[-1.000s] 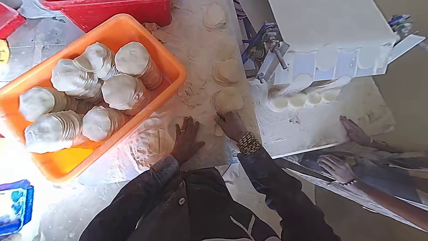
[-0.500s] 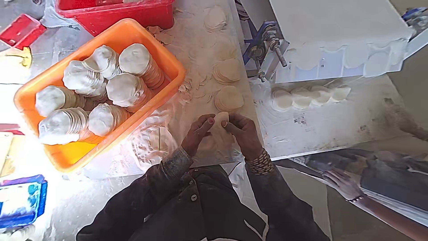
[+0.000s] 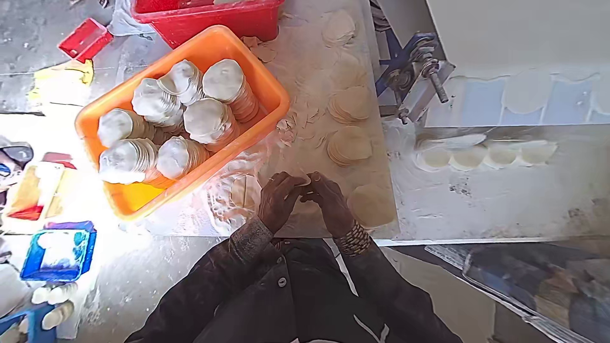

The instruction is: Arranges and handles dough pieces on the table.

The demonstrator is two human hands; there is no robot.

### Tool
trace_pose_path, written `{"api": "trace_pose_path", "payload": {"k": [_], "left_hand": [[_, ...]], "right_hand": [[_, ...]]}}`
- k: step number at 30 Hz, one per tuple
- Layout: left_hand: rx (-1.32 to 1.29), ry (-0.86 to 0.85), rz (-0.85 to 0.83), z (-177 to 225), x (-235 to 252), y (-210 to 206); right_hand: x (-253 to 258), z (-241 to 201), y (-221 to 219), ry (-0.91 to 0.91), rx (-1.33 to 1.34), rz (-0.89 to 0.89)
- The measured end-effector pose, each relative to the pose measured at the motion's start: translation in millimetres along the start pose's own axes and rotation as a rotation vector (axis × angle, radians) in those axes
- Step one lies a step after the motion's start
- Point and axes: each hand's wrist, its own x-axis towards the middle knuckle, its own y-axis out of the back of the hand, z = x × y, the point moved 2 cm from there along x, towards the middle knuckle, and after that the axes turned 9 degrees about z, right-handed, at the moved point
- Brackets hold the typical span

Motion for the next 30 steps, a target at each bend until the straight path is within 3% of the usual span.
{"api": "trace_pose_path", "payload": {"k": [3, 6, 8, 14, 17, 22, 26, 30], "left_hand": [[0.026, -0.113, -0.074, -4.4, -20.3, -6.3], [-0.177, -0.035, -0.059, -6.7, -29.2, -3.2], [-0.277, 0.094, -0.038, -8.5, -28.0, -1.3], [-0.691, 0.712, 0.006, -0.1, -11.2, 2.1], [-0.72, 0.85, 0.063, -2.3, -10.9, 6.4], [-0.41, 0.449, 0.041, -3.7, -21.6, 10.8], [-0.45, 0.408, 0.073, 3.4, -22.9, 15.7], [-0.284, 0.261, 0.077, 3.6, -19.6, 22.8]], "right_hand": [[-2.2, 14.6, -7.9, -0.025, 0.075, 0.064], [-1.0, 17.3, -4.3, -0.111, 0.154, 0.251], [-2.6, 10.2, -1.9, -0.131, 0.153, 0.269], [-9.9, -5.2, 1.4, -0.098, 0.127, 0.139], [-11.4, -9.1, 4.3, -0.115, 0.152, 0.102], [-12.6, -11.8, -2.9, -0.13, 0.143, 0.131], [-15.1, -13.8, -9.6, -0.068, 0.125, 0.101], [-16.0, -16.2, -14.0, -0.014, 0.068, 0.089]]}}
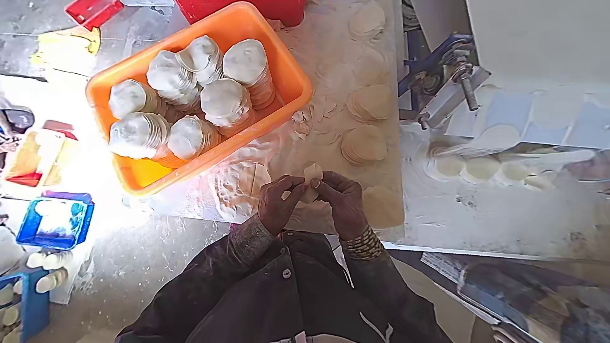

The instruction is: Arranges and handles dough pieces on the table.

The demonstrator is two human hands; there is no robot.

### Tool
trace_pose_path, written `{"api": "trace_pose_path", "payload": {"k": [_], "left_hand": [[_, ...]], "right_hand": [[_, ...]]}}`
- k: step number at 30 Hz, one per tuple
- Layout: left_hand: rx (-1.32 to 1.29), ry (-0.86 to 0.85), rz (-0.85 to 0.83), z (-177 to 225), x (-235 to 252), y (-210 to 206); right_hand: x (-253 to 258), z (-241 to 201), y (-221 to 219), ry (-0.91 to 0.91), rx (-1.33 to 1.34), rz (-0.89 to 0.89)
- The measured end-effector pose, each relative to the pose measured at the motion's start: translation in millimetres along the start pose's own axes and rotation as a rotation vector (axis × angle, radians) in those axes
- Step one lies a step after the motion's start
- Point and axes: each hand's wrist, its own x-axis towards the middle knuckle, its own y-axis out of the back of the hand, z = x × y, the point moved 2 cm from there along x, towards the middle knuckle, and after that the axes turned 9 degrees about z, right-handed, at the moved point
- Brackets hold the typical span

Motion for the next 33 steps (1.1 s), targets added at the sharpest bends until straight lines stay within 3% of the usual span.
{"api": "trace_pose_path", "payload": {"k": [3, 5, 7, 10, 12, 15, 17, 21, 24, 28, 30, 33], "left_hand": [[0.107, -0.092, 0.005, -3.1, 1.7, 4.2], [0.112, -0.056, -0.001, -4.3, 1.8, 6.1], [0.045, 0.041, -0.012, -5.4, 2.9, 6.2], [-0.227, 0.329, -0.071, -9.4, 4.9, 2.8], [-0.329, 0.401, -0.13, -11.2, 5.0, 2.7], [-0.187, 0.33, -0.183, -19.6, 5.4, 2.9], [-0.039, 0.268, -0.181, -22.4, 4.2, 4.4], [0.144, 0.101, -0.075, -31.4, 0.4, 14.5], [0.195, 0.148, -0.042, -38.1, -1.8, 26.3], [0.248, 0.129, -0.045, -41.6, -7.2, 32.9], [0.258, 0.111, -0.046, -42.8, -7.6, 32.5], [0.251, 0.12, -0.05, -42.8, -6.0, 29.7]], "right_hand": [[-0.8, -0.2, -1.8, 0.026, -0.019, -0.028], [-1.4, -0.5, -2.7, 0.021, -0.015, -0.046], [-1.1, -1.0, -3.6, 0.008, -0.004, -0.049], [0.6, 0.5, -3.0, -0.028, 0.01, -0.048], [6.3, 2.7, -0.6, -0.061, -0.029, -0.069], [34.7, -7.7, 1.1, -0.108, -0.28, -0.17], [58.8, -29.2, -1.2, -0.021, -0.373, -0.156], [95.4, -74.2, -0.8, 0.256, -0.141, 0.041], [131.0, -62.2, 7.5, 0.315, -0.664, 0.127], [151.2, -25.3, -18.6, 0.176, -1.505, -0.154], [147.8, -8.8, -30.0, 0.21, -1.624, -0.185], [152.6, -8.1, -22.7, 0.207, -1.501, -0.15]]}}
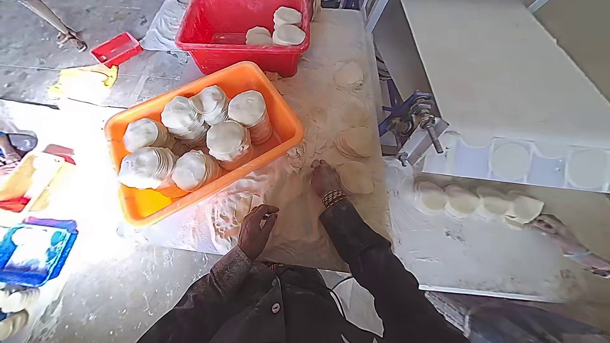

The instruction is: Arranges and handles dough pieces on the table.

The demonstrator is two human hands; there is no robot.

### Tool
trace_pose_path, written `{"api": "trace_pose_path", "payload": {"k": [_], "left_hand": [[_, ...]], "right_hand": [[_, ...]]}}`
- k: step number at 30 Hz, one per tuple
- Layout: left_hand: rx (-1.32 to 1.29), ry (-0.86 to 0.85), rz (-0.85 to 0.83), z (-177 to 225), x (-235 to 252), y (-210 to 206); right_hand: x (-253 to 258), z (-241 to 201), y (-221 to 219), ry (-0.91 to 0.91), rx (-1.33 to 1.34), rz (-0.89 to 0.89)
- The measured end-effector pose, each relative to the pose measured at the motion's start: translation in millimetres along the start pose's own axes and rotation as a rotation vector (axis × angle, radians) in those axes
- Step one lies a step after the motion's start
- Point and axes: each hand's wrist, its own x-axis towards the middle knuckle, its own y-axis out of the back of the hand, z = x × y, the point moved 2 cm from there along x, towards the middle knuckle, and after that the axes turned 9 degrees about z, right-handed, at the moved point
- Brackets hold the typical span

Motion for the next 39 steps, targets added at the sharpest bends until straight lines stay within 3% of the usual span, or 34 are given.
{"api": "trace_pose_path", "payload": {"k": [4, 7, 11, 15, 18, 23, 25, 31, 36, 39], "left_hand": [[-0.046, 0.039, -0.022, 2.0, 5.4, 1.0], [-0.043, 0.058, -0.005, -1.7, 8.5, -4.7], [0.026, 0.02, 0.013, -2.5, 18.1, -12.6], [0.012, 0.029, 0.041, -0.7, 22.4, -12.0], [-0.014, 0.057, 0.043, -1.7, 14.3, -7.9], [-0.076, 0.138, 0.041, -6.0, 1.7, 2.6], [-0.1, 0.154, 0.031, -9.9, 1.4, 1.6], [-0.11, 0.175, -0.027, -8.9, 5.1, -9.9], [-0.204, 0.218, -0.12, 6.6, 11.9, -31.3], [-0.324, 0.25, -0.199, 12.9, 15.8, -48.3]], "right_hand": [[-8.5, 21.5, 17.8, -0.01, 0.61, 0.024], [-14.4, 25.6, 39.4, -0.042, 0.434, 0.111], [24.6, 21.7, 25.7, -0.189, 0.105, 0.088], [43.6, -1.0, 13.3, -0.322, 0.164, 0.102], [45.2, -0.7, 6.0, -0.355, 0.582, 0.093], [-18.8, -5.0, 40.2, 0.004, 1.159, 0.115], [-40.8, 8.3, 39.3, 0.052, 1.308, 0.072], [-72.4, 73.5, -22.9, -0.244, 0.713, 0.103], [-101.1, 66.8, -10.1, -0.229, 0.985, 0.119], [-101.3, 67.2, -14.3, -0.22, 0.981, 0.126]]}}
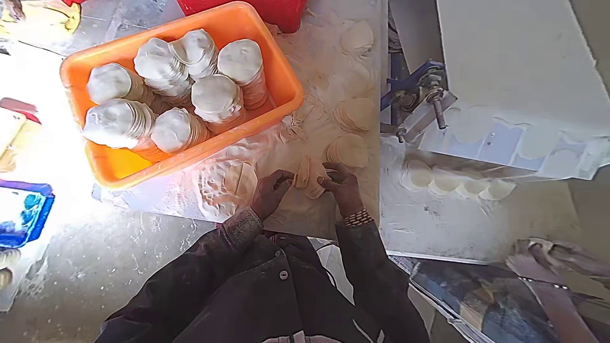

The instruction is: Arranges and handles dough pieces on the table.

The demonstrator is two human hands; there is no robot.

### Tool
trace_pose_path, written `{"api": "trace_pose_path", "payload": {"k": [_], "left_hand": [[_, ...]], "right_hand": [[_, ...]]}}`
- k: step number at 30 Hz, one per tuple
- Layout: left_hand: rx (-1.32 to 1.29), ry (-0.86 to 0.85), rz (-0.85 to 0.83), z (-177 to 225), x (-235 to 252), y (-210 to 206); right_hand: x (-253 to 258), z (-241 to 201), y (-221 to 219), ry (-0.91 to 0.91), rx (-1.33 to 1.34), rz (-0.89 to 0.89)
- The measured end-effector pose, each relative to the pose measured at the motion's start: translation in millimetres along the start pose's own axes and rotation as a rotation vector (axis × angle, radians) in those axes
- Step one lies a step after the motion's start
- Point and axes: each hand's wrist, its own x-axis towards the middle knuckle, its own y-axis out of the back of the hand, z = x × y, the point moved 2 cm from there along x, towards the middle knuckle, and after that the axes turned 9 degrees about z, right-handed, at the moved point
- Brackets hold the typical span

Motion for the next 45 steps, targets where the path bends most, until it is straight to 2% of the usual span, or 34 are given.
{"api": "trace_pose_path", "payload": {"k": [3, 5, 7, 9, 11, 13, 15, 17, 18, 20, 22, 25, 27, 30, 31, 33, 35, 37, 40, 42, 43, 45], "left_hand": [[0.03, 0.042, -0.037, -1.3, 4.9, -12.7], [0.093, 0.08, -0.04, -4.1, 7.7, -17.0], [0.273, 0.056, -0.046, -3.8, 13.6, -22.7], [0.517, 0.0, -0.126, -1.8, 21.9, -30.7], [0.623, -0.071, -0.143, -1.9, 31.3, -33.5], [0.578, -0.064, -0.044, 0.0, 37.2, -22.0], [0.518, -0.07, 0.137, 3.2, 38.0, 3.1], [0.494, -0.149, 0.325, 3.0, 33.5, 29.2], [0.483, -0.209, 0.39, 3.8, 30.4, 38.7], [0.444, -0.283, 0.446, 5.3, 20.3, 48.4], [0.299, -0.172, 0.42, 9.3, 5.5, 46.3], [-0.266, 0.235, 0.291, 13.7, -15.6, 36.7], [-0.598, 0.428, 0.179, 18.5, -26.6, 26.5], [-0.868, 0.496, 0.041, 24.7, -34.6, 12.7], [-0.938, 0.519, 0.063, 26.8, -35.5, 10.1], [-1.073, 0.631, 0.218, 27.9, -35.7, 11.3], [-1.088, 0.685, 0.339, 26.0, -36.6, 18.6], [-1.009, 0.678, 0.369, 26.2, -41.9, 26.5], [-0.87, 0.559, 0.266, 27.7, -48.6, 32.9], [-0.754, 0.476, 0.198, 25.8, -49.8, 33.8], [-0.692, 0.446, 0.184, 23.6, -49.0, 34.1], [-0.614, 0.412, 0.208, 16.9, -47.3, 34.3]], "right_hand": [[11.3, 16.3, 5.0, -0.042, -0.206, 0.056], [12.4, 14.0, 1.9, -0.08, -0.226, 0.074], [16.0, 14.4, -4.0, -0.095, -0.226, 0.092], [19.7, 15.3, -11.0, -0.082, -0.24, 0.101], [16.3, 5.0, -16.4, -0.03, -0.229, 0.093], [-0.6, -20.6, -17.0, 0.039, -0.141, 0.06], [-21.4, -47.0, -16.1, 0.123, 0.043, -0.002], [-32.2, -57.4, -16.3, 0.165, 0.211, -0.087], [-28.3, -51.7, -17.9, 0.169, 0.219, -0.1], [-6.4, -20.6, -22.9, 0.113, -0.025, -0.042], [9.4, 6.6, -28.3, 0.046, -0.298, 0.004], [-14.2, -22.3, -34.8, 0.139, -0.457, 0.008], [-40.0, -53.3, -43.2, 0.326, -0.555, 0.041], [-75.3, -67.8, -69.5, 0.609, -0.565, -0.005], [-85.0, -66.0, -77.9, 0.636, -0.546, -0.092], [-94.1, -58.9, -86.0, 0.647, -0.428, -0.217], [-86.5, -52.0, -78.9, 0.625, -0.307, -0.112], [-69.0, -46.2, -66.1, 0.491, -0.273, -0.008], [-47.4, -39.2, -61.9, 0.11, -0.066, -0.222], [-46.9, -35.9, -69.4, -0.071, 0.135, -0.351], [-48.0, -36.0, -73.2, -0.11, 0.186, -0.36], [-52.3, -39.9, -79.1, -0.063, 0.186, -0.3]]}}
